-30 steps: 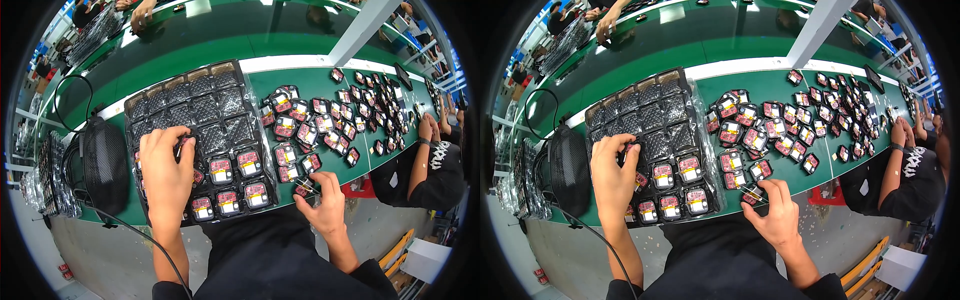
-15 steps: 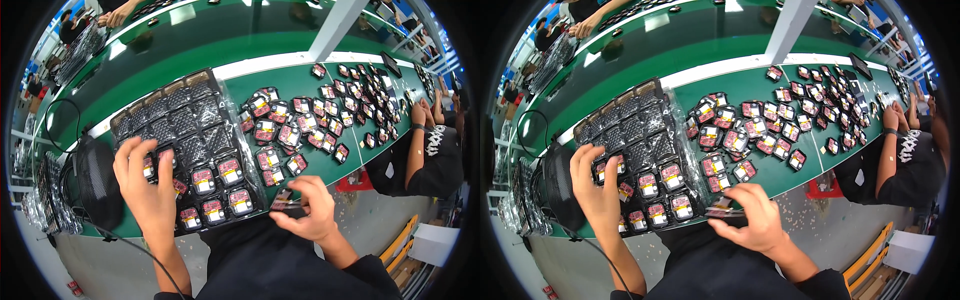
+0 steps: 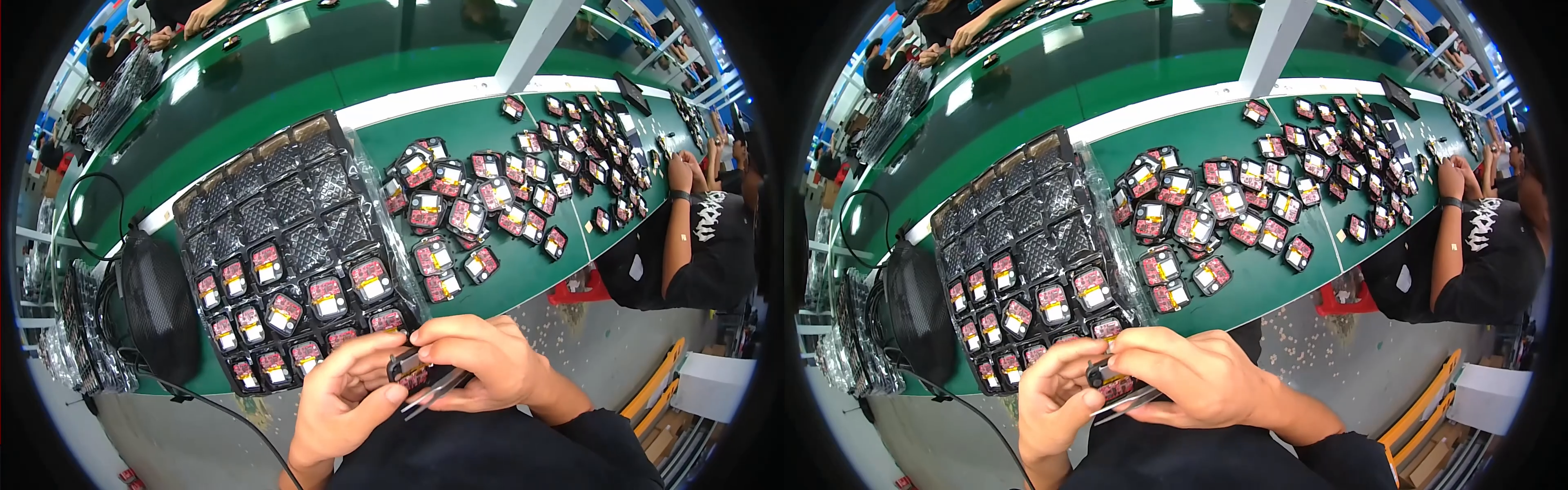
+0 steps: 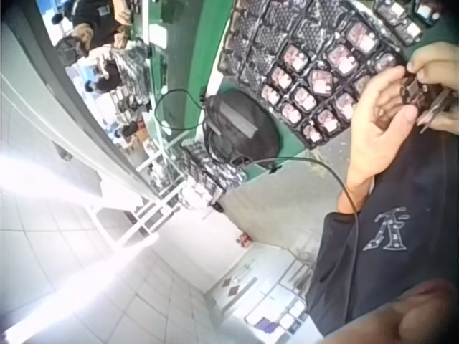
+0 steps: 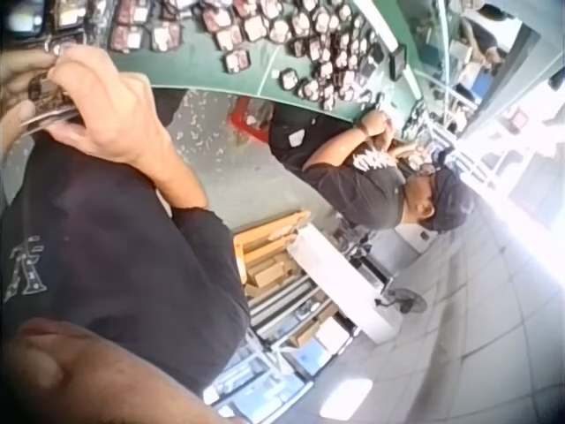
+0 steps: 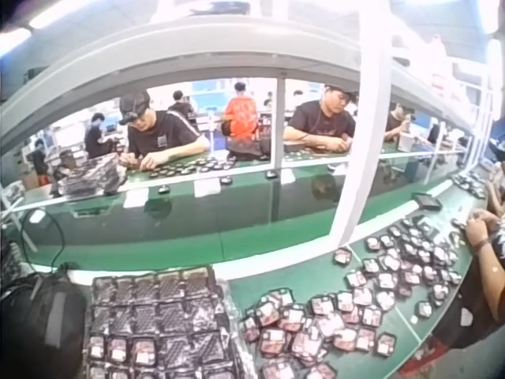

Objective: Manually assemble and inspect small electronic units using tweezers on a production line.

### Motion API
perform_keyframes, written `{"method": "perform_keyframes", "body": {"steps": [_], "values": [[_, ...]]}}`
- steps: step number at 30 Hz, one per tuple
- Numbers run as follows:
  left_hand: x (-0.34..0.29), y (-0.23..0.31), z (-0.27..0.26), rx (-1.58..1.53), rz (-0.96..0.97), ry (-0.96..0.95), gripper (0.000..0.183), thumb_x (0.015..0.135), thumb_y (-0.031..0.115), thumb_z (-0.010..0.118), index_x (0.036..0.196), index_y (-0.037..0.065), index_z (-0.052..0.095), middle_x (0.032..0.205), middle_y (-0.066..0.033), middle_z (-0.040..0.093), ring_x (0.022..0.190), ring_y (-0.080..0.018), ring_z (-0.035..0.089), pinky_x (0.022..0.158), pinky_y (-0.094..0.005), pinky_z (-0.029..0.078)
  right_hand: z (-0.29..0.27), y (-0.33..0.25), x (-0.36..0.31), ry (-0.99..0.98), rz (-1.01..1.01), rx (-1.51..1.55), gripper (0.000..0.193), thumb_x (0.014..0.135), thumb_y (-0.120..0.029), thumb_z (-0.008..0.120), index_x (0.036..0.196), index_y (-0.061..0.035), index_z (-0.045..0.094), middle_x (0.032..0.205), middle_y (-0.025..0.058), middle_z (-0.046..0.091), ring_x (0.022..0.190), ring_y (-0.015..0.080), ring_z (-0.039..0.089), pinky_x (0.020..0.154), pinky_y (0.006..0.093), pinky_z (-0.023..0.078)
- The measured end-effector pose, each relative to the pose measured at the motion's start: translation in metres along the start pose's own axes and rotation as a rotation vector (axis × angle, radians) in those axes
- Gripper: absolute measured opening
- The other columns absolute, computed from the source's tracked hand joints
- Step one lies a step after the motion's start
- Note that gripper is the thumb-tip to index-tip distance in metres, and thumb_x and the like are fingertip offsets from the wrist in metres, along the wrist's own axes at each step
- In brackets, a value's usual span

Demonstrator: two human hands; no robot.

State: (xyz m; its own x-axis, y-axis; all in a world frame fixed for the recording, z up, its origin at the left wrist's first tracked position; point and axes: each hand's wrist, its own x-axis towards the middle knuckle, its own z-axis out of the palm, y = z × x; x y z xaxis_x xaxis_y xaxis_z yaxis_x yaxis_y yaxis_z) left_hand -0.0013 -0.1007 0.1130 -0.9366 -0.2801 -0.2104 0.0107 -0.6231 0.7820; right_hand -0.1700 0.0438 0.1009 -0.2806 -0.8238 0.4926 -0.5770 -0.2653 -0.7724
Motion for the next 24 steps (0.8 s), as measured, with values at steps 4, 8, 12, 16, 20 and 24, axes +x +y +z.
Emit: {"method": "perform_keyframes", "body": {"steps": [4, 8, 12, 16, 20, 24], "values": [[-0.001, -0.006, 0.009, 0.279, 0.044, 0.215, 0.031, 0.096, -0.006, 0.066, 0.127, -0.009, 0.060, 0.108, -0.0159, 0.074, 0.101, -0.0175, 0.072, 0.089, -0.0291, 0.057, 0.004, -0.003, -0.001, -0.118, 0.004, -0.226, 0.053, 0.071, -0.017, 0.085, 0.117, -0.0025, 0.065, 0.120, 0.0129, 0.068, 0.072, 0.0194, 0.072, 0.056, 0.0290, 0.057], [-0.002, -0.019, 0.000, 0.584, 0.081, 0.287, 0.027, 0.096, -0.001, 0.071, 0.121, -0.006, 0.065, 0.086, -0.0066, 0.075, 0.076, -0.0066, 0.070, 0.062, -0.0202, 0.053, 0.015, -0.002, -0.002, -0.056, -0.112, -0.386, 0.043, 0.080, -0.021, 0.078, 0.117, -0.0030, 0.066, 0.117, 0.0103, 0.069, 0.072, 0.0163, 0.072, 0.054, 0.0269, 0.055], [-0.001, -0.013, 0.006, 0.530, 0.048, 0.305, 0.025, 0.096, 0.001, 0.071, 0.119, -0.006, 0.065, 0.092, -0.0106, 0.076, 0.081, -0.0092, 0.071, 0.067, -0.0206, 0.054, 0.017, 0.005, -0.008, -0.034, -0.092, -0.304, 0.042, 0.083, -0.024, 0.079, 0.118, -0.0034, 0.067, 0.119, 0.0117, 0.070, 0.070, 0.0163, 0.072, 0.054, 0.0276, 0.056], [0.000, -0.013, -0.008, 0.101, 0.025, 0.100, 0.031, 0.098, 0.001, 0.066, 0.127, -0.007, 0.057, 0.111, -0.0189, 0.073, 0.103, -0.0184, 0.071, 0.086, -0.0281, 0.056, 0.012, 0.007, -0.006, -0.052, -0.031, -0.115, 0.042, 0.087, -0.024, 0.080, 0.120, -0.0023, 0.065, 0.120, 0.0147, 0.071, 0.067, 0.0180, 0.071, 0.055, 0.0284, 0.057], [-0.001, -0.013, -0.007, -0.123, -0.029, 0.019, 0.053, 0.095, 0.022, 0.075, 0.131, -0.007, 0.049, 0.123, -0.0251, 0.066, 0.111, -0.0334, 0.071, 0.092, -0.0442, 0.060, 0.008, 0.003, 0.000, -0.040, 0.069, 0.121, 0.055, 0.075, -0.023, 0.093, 0.116, -0.0033, 0.061, 0.114, 0.0151, 0.073, 0.071, 0.0163, 0.074, 0.059, 0.0270, 0.059], [0.003, -0.016, 0.000, -0.171, 0.067, 0.097, 0.067, 0.091, 0.028, 0.081, 0.136, -0.008, 0.047, 0.126, -0.0264, 0.064, 0.112, -0.0365, 0.070, 0.096, -0.0499, 0.060, 0.001, -0.006, 0.004, -0.042, 0.150, 0.089, 0.068, 0.078, -0.032, 0.092, 0.128, -0.0037, 0.056, 0.117, 0.0139, 0.061, 0.060, 0.0081, 0.048, 0.052, 0.0229, 0.042]]}}
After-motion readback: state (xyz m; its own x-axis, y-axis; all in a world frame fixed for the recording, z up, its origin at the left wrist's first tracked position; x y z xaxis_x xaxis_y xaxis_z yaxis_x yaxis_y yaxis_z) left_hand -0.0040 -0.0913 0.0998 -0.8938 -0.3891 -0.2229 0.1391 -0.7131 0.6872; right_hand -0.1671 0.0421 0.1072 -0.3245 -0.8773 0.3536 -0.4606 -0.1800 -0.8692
